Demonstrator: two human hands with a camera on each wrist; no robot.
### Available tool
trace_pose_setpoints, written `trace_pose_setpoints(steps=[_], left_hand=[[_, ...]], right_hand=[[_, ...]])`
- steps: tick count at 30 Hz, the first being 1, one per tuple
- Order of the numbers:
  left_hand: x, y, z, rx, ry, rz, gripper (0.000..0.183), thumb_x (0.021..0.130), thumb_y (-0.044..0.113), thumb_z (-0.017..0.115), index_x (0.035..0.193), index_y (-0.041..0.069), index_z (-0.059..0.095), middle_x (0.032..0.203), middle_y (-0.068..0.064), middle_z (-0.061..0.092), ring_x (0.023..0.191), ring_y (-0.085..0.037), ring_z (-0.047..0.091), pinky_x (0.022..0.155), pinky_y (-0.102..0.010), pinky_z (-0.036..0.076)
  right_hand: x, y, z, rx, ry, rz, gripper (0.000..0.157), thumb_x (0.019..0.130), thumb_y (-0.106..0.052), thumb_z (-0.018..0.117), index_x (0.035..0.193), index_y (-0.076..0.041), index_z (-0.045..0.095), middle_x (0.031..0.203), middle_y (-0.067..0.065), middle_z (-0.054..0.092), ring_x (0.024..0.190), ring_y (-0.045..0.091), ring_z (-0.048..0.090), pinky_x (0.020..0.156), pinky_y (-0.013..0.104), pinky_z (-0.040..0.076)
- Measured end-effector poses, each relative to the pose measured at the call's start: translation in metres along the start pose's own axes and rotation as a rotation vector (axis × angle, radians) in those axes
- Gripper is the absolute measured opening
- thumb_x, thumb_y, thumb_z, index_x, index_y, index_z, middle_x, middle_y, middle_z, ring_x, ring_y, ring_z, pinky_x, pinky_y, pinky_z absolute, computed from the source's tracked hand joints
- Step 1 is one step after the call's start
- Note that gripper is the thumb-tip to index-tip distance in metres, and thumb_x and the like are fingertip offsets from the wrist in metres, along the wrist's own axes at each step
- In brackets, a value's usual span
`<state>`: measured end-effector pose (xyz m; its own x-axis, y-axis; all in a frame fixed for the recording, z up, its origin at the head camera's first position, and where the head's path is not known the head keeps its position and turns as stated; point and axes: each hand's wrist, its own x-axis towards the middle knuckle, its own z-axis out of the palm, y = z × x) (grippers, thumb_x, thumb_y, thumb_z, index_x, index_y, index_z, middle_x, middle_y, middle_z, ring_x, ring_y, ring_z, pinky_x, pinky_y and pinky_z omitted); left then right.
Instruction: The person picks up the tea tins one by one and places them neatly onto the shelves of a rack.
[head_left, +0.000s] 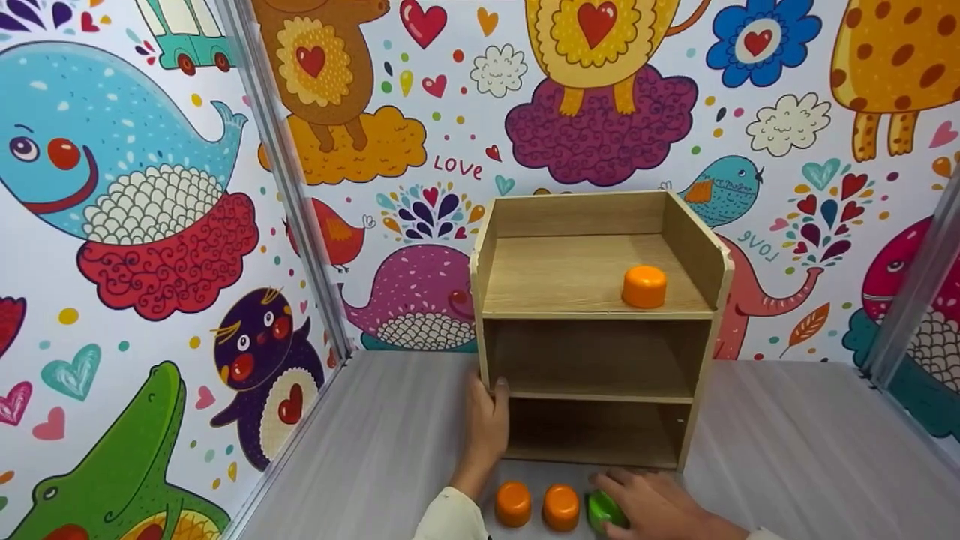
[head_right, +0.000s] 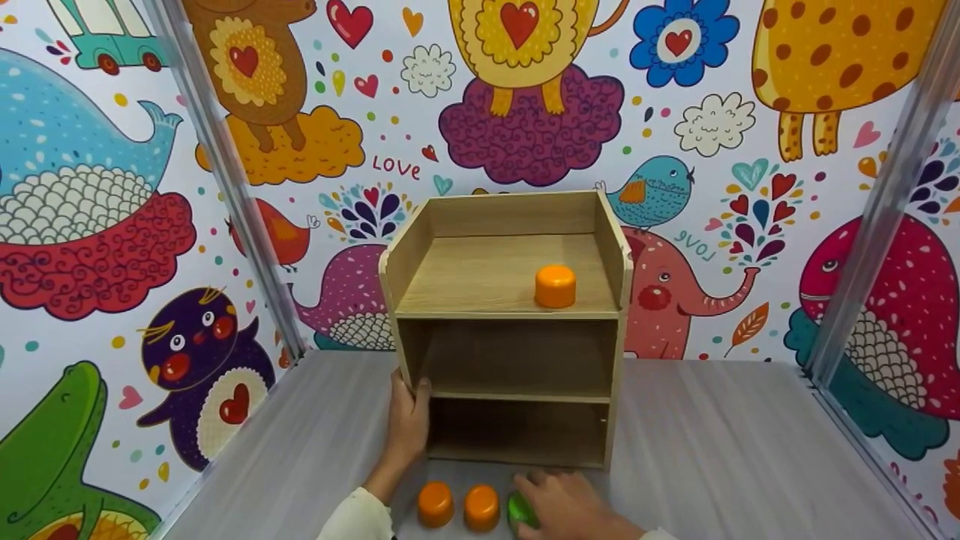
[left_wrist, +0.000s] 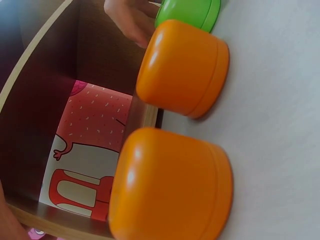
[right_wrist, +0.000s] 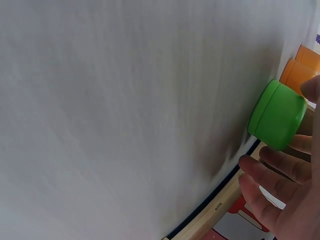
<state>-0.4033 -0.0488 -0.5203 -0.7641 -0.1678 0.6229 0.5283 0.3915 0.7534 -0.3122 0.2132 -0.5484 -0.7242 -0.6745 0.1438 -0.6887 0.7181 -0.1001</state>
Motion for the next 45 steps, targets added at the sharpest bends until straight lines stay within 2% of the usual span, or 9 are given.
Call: trace_pose_setpoints(steps=[5,7,13,21,24,28,31,38,45], left_hand=[[-0.0013,0.0,0.0011,0.017,0.018,0.008,0.035,0.099,0.03,0.046,0.125,0.008,0.041,0.097,-0.001,0.047,0.085,-0.013,0.044,0.075,-0.031,0.036],[-0.0013,0.0005,0.0015,0.019,0.027,0.013,0.034,0.098,0.028,0.047,0.125,0.007,0.041,0.095,-0.001,0.046,0.083,-0.013,0.043,0.074,-0.03,0.035],[-0.0005,0.0,0.0019,0.017,0.052,0.033,0.031,0.097,0.025,0.049,0.122,0.007,0.043,0.09,-0.001,0.045,0.079,-0.013,0.041,0.071,-0.028,0.033],[0.0006,-0.0017,0.0014,0.003,0.024,0.017,0.029,0.098,0.027,0.047,0.121,0.009,0.042,0.089,0.0,0.043,0.079,-0.014,0.041,0.071,-0.028,0.033],[0.0,0.0,0.001,-0.01,0.024,0.003,0.031,0.099,0.028,0.046,0.124,0.011,0.04,0.096,0.0,0.047,0.086,-0.014,0.046,0.076,-0.031,0.037],[-0.0008,0.0011,0.0012,-0.02,0.033,0.018,0.036,0.098,0.025,0.047,0.13,0.011,0.038,0.105,-0.001,0.05,0.095,-0.014,0.049,0.083,-0.034,0.04],[-0.0008,0.001,0.0013,-0.025,0.034,0.033,0.037,0.098,0.024,0.047,0.131,0.011,0.037,0.103,0.0,0.05,0.094,-0.014,0.048,0.082,-0.034,0.039],[-0.0006,0.0008,0.0012,-0.014,0.021,0.006,0.029,0.099,0.026,0.046,0.122,0.01,0.04,0.093,0.001,0.045,0.083,-0.014,0.044,0.074,-0.029,0.036],[-0.0005,0.0017,0.0009,-0.027,0.024,0.019,0.031,0.099,0.026,0.046,0.125,0.012,0.039,0.093,0.001,0.047,0.085,-0.013,0.046,0.075,-0.03,0.038]], right_hand=[[0.0022,0.0011,0.0024,0.083,-0.106,0.055,0.053,0.087,-0.06,0.049,0.125,-0.024,0.054,0.098,-0.008,0.057,0.061,0.0,0.042,0.049,0.022,0.035],[0.0026,0.0016,0.0028,0.102,-0.12,0.067,0.052,0.087,-0.06,0.049,0.125,-0.025,0.053,0.097,-0.009,0.056,0.061,0.0,0.042,0.05,0.022,0.035],[0.0033,0.0023,0.0042,0.104,-0.104,0.052,0.05,0.087,-0.058,0.05,0.125,-0.026,0.053,0.098,-0.009,0.057,0.062,0.0,0.043,0.051,0.022,0.036],[0.0015,0.0014,0.0063,0.106,-0.08,0.036,0.047,0.088,-0.057,0.05,0.124,-0.027,0.053,0.094,-0.01,0.057,0.063,0.0,0.043,0.05,0.023,0.035],[0.0006,0.0001,0.0065,0.105,-0.061,0.031,0.046,0.088,-0.056,0.051,0.123,-0.027,0.054,0.09,-0.011,0.056,0.061,0.0,0.043,0.049,0.022,0.034],[0.0001,-0.0008,0.008,0.096,-0.054,0.031,0.044,0.087,-0.056,0.052,0.121,-0.028,0.054,0.088,-0.012,0.055,0.061,0.0,0.042,0.049,0.022,0.034],[-0.0002,-0.0006,0.0088,0.085,-0.054,0.03,0.044,0.087,-0.056,0.051,0.12,-0.028,0.054,0.088,-0.012,0.055,0.062,0.0,0.043,0.049,0.022,0.035],[0.0,0.0005,0.0084,0.075,-0.061,0.024,0.043,0.087,-0.056,0.051,0.119,-0.027,0.055,0.087,-0.012,0.055,0.064,-0.001,0.043,0.05,0.023,0.035],[0.0,0.0004,0.0087,0.06,-0.06,0.019,0.043,0.087,-0.056,0.052,0.119,-0.027,0.055,0.088,-0.013,0.054,0.066,-0.001,0.043,0.051,0.023,0.035]])
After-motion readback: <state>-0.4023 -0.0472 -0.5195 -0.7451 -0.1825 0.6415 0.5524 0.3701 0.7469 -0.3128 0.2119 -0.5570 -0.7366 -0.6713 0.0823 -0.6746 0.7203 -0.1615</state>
